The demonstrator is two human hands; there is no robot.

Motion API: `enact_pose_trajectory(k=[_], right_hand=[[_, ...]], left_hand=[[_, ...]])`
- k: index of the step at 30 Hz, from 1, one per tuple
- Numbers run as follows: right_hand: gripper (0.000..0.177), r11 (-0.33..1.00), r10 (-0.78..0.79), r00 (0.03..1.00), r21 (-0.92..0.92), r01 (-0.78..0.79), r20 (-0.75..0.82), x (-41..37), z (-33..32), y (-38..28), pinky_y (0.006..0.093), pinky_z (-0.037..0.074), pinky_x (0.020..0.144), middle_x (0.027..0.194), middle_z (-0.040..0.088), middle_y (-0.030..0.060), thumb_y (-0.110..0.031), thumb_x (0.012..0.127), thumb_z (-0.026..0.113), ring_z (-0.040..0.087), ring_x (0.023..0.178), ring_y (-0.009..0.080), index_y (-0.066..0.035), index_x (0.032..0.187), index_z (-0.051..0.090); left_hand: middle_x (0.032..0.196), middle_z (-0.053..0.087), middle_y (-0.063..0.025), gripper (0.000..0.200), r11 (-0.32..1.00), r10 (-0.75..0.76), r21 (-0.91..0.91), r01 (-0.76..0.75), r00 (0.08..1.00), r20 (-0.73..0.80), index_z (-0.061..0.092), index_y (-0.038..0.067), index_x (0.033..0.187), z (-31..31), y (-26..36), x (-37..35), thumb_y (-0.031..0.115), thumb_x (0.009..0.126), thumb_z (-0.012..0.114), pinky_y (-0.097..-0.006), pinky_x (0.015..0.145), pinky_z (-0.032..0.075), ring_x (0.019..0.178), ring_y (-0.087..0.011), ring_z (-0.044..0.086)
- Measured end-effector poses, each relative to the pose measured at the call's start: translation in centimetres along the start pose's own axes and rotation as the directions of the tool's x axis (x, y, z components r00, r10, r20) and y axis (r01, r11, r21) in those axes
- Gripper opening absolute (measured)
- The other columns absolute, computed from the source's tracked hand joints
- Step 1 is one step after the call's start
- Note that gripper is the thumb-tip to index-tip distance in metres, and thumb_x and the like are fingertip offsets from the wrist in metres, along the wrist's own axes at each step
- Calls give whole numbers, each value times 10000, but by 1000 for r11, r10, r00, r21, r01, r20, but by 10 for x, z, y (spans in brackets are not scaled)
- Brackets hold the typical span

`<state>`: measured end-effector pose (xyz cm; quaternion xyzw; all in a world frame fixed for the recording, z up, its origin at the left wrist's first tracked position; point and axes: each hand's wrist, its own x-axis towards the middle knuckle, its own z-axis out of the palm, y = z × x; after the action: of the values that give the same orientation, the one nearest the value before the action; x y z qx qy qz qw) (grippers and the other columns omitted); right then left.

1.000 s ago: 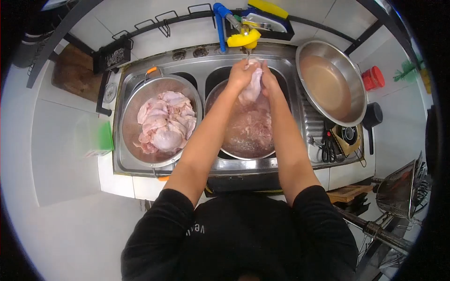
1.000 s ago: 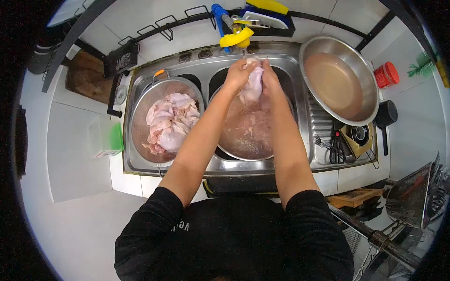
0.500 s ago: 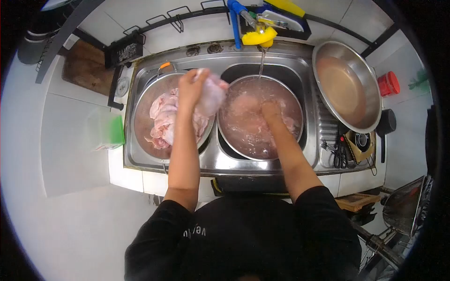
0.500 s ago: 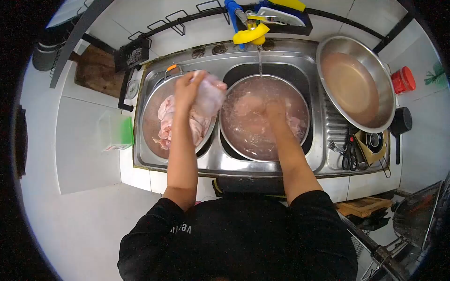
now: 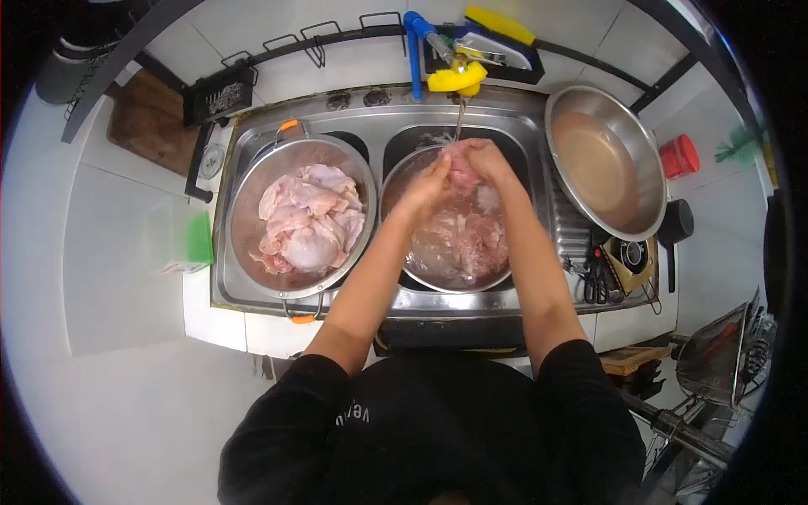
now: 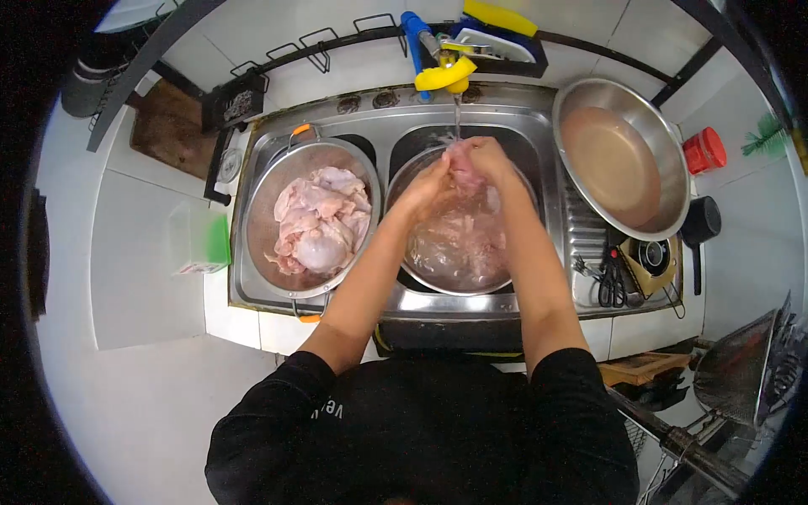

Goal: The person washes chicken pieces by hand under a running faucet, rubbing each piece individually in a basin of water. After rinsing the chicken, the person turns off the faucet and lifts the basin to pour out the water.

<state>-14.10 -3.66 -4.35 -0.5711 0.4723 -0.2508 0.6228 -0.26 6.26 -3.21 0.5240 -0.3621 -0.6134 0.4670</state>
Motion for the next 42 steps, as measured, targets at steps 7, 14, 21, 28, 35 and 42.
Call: enact_pose_trajectory(k=[7, 14, 21, 28, 35, 42], right_hand=[[326, 948, -309, 946, -105, 299, -94, -56, 10, -3, 299, 453, 807, 1072, 598, 156, -58, 835, 488, 574, 941, 197, -2, 1150, 551], [476, 952, -272, 924, 65, 299, -269, -50, 34, 9, 343, 452, 836, 1124, 569, 203, -293, 798, 662, 590, 951, 280, 1, 1150, 536], [440, 923, -243, 868, -378, 70, -432, -32, 22, 6, 364, 440, 801, 898, 616, 219, -410, 875, 513, 590, 898, 368, -17, 1043, 617], [261, 441, -626, 740, -894, 75, -247, -65, 41, -32, 402, 444, 769, 793, 564, 142, -238, 788, 606, 544, 856, 323, -48, 954, 668], [228, 725, -401, 916, -623, 295, -33, -101, 61, -19, 372, 478, 742, 937, 612, 187, -145, 802, 581, 595, 848, 311, 24, 945, 635], [281, 868, -442, 749, -445, 219, -494, -67, 10, -14, 286, 467, 744, 922, 638, 84, -206, 819, 633, 595, 840, 165, -4, 1014, 616]], left_hand=[[1027, 597, -57, 375, 838, -128, -536, 102, 992, -12, 518, 110, 1126, -4, -39, 42, 407, 897, 494, -344, 733, 515, 884, -192, 599], [1081, 579, -126, 506, 841, -140, -525, 132, 990, 24, 493, -19, 1161, 8, -13, 32, 418, 909, 458, -375, 811, 481, 963, -227, 573], [1092, 575, -86, 417, 835, -7, -547, -60, 993, -119, 516, 17, 1143, 9, -10, 20, 356, 900, 514, -326, 810, 485, 961, -195, 570], [1066, 581, -80, 316, 729, 35, -685, -15, 999, 16, 503, 75, 1136, 11, -32, 30, 250, 881, 570, -344, 799, 495, 976, -197, 575], [1030, 597, -108, 294, 767, -99, -633, 107, 994, 48, 524, 61, 1078, 11, -12, 14, 281, 885, 555, -392, 807, 492, 916, -226, 600], [1072, 589, -102, 401, 808, 47, -589, -18, 998, 33, 491, 32, 1146, 15, -14, 33, 362, 923, 445, -361, 834, 481, 942, -229, 593]])
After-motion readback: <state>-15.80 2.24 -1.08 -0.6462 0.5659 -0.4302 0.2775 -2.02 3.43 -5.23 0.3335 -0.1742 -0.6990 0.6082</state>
